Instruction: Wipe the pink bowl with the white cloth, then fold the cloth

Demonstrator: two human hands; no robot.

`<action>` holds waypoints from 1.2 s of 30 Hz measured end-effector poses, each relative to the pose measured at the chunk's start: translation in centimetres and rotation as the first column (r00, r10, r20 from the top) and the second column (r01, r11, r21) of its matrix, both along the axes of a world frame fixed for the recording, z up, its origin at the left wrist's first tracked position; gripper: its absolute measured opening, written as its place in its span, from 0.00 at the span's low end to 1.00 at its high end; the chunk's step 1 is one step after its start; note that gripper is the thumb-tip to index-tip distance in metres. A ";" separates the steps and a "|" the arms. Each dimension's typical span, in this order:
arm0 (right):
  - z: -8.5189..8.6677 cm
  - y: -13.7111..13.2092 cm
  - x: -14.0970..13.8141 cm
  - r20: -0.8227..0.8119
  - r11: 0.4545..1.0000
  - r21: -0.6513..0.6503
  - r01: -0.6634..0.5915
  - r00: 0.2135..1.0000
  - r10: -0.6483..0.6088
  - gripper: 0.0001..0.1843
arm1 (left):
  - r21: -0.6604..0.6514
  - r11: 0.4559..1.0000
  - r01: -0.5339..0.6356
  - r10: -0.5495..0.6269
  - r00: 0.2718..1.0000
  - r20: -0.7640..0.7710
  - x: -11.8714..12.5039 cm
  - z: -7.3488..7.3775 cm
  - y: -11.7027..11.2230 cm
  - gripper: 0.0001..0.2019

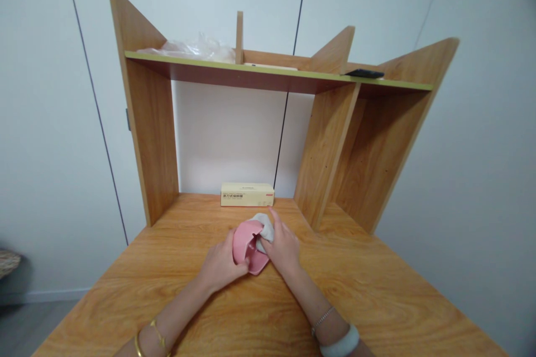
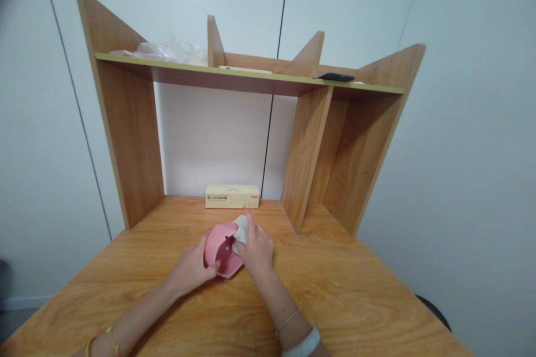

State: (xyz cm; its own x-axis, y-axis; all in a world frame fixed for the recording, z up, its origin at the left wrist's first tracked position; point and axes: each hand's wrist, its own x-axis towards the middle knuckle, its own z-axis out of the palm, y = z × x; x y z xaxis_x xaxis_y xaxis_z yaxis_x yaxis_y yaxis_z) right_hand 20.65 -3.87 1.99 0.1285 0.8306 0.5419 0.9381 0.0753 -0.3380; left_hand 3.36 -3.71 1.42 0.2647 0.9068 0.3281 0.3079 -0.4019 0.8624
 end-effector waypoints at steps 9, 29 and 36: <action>-1.6 0.9 0.0 -0.213 0.991 -0.137 0.000 0.977 -0.029 0.31 | 0.020 1.000 -0.014 0.012 0.996 0.085 0.0 -1.4 1.3 0.32; -0.5 0.3 -0.7 -0.126 0.989 -0.116 0.091 0.986 -0.105 0.32 | 0.036 0.999 0.008 -0.012 0.993 0.117 0.9 -2.1 1.6 0.31; -0.2 0.0 0.1 0.148 0.990 0.118 -0.077 0.987 0.060 0.32 | 0.048 0.998 -0.038 0.047 0.977 -0.206 0.6 -0.5 0.4 0.35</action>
